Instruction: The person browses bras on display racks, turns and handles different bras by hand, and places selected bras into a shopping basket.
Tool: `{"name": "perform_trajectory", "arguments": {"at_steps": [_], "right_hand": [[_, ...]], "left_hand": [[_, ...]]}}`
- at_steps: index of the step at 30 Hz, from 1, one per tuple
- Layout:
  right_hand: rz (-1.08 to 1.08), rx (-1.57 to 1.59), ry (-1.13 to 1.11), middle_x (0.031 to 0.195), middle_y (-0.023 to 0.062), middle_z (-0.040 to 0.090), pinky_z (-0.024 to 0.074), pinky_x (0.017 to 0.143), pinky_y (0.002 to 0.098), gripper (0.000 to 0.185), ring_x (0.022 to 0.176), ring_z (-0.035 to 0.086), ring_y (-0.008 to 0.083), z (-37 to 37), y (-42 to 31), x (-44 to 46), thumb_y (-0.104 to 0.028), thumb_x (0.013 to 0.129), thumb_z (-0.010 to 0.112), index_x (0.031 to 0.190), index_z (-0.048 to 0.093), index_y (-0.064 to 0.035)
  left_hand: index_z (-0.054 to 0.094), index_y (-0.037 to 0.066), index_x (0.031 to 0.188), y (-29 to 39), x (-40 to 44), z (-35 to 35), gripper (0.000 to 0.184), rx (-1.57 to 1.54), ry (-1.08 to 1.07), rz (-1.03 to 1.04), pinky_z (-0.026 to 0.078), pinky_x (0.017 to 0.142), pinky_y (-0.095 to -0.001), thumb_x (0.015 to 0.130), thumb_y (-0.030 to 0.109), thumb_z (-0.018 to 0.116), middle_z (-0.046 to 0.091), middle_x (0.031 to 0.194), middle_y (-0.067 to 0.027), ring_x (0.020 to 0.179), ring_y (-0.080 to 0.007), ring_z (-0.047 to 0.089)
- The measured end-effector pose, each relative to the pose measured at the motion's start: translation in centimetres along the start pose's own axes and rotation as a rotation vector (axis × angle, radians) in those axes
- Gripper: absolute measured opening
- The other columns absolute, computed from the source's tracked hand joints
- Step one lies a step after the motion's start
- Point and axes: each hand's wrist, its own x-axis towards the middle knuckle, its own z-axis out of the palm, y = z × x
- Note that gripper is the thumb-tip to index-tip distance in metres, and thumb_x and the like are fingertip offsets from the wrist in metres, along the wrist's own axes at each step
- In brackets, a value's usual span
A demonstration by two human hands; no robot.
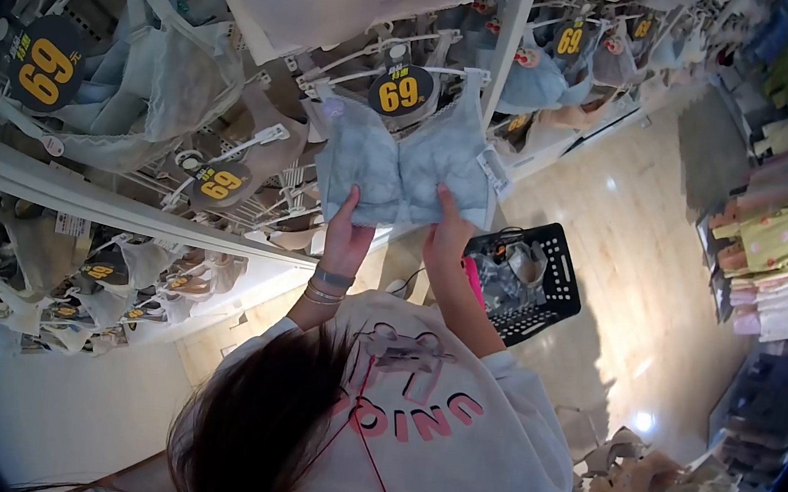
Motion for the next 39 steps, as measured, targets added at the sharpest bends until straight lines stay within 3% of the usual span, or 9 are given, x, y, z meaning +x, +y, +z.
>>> {"name": "perform_trajectory", "arguments": {"at_steps": [5, 8, 14, 17, 23, 31, 39], "right_hand": [[-0.108, 0.011, 0.073, 0.121, 0.0068, 0.052, 0.0474, 0.086, 0.0293, 0.057, 0.107, 0.055, 0.0200, 0.5, 1.7, -0.1, 0.005, 0.076, 0.063, 0.128, 0.042, -0.0059], [-0.102, -0.030, 0.136, 0.118, 0.0068, 0.054, 0.0482, 0.085, 0.0298, 0.054, 0.104, 0.056, 0.0199, -0.7, 2.7, 0.4, 0.005, 0.075, 0.064, 0.125, 0.044, -0.0049], [-0.188, -0.033, 0.101, 0.117, 0.0082, 0.055, 0.0480, 0.084, 0.0307, 0.053, 0.102, 0.056, 0.0207, -1.1, 3.1, 0.6, 0.005, 0.074, 0.064, 0.123, 0.046, -0.0008], [-0.186, -0.058, 0.076, 0.117, 0.0089, 0.055, 0.0477, 0.085, 0.0310, 0.052, 0.102, 0.057, 0.0212, -1.1, 3.3, 0.3, 0.006, 0.075, 0.062, 0.124, 0.045, 0.0001], [-0.183, -0.071, 0.023, 0.118, 0.0087, 0.054, 0.0475, 0.086, 0.0312, 0.051, 0.103, 0.056, 0.0210, -1.9, 3.7, 0.6, 0.006, 0.076, 0.061, 0.124, 0.045, -0.0001], [-0.165, -0.032, -0.039, 0.120, 0.0069, 0.053, 0.0477, 0.087, 0.0303, 0.052, 0.107, 0.055, 0.0196, -1.0, 2.6, -0.7, 0.006, 0.078, 0.060, 0.126, 0.043, -0.0031], [-0.099, -0.048, -0.019, 0.120, 0.0078, 0.052, 0.0475, 0.088, 0.0310, 0.053, 0.107, 0.055, 0.0194, -0.6, 1.9, -1.1, 0.004, 0.079, 0.063, 0.127, 0.042, -0.0025]], "left_hand": [[0.047, 0.010, 0.125, 1.1, -0.8, 0.1, 0.041, 0.083, 0.073, 0.034, 0.045, 0.093, -0.0368, 0.087, 0.013, 0.062, 0.055, 0.120, -0.0036, 0.111, -0.0190, 0.053], [0.051, 0.007, 0.118, 0.3, -1.5, 0.2, 0.033, 0.116, 0.132, 0.158, 0.047, 0.089, -0.0314, 0.087, 0.014, 0.061, 0.059, 0.115, -0.0050, 0.104, -0.0176, 0.057], [0.051, 0.008, 0.119, -0.2, -1.1, 0.5, 0.034, 0.083, 0.067, 0.111, 0.047, 0.088, -0.0317, 0.087, 0.013, 0.062, 0.058, 0.113, -0.0030, 0.104, -0.0162, 0.056], [0.040, 0.011, 0.130, -1.2, -0.3, 0.0, 0.055, 0.156, 0.011, 0.121, 0.043, 0.094, -0.0310, 0.082, 0.007, 0.066, 0.051, 0.125, -0.0023, 0.111, -0.0157, 0.052], [0.040, 0.007, 0.130, -1.4, 0.2, 2.2, 0.057, 0.223, 0.088, 0.225, 0.043, 0.093, -0.0289, 0.080, 0.003, 0.067, 0.050, 0.126, -0.0035, 0.111, -0.0158, 0.051], [0.040, 0.006, 0.129, -2.2, 1.8, 0.0, 0.054, 0.250, 0.256, 0.239, 0.044, 0.092, -0.0283, 0.080, -0.001, 0.062, 0.050, 0.126, -0.0045, 0.111, -0.0168, 0.052], [0.039, 0.007, 0.128, -2.3, 2.5, -0.8, 0.050, 0.221, 0.292, 0.253, 0.045, 0.090, -0.0284, 0.081, -0.002, 0.055, 0.049, 0.127, -0.0054, 0.111, -0.0173, 0.052]]}}
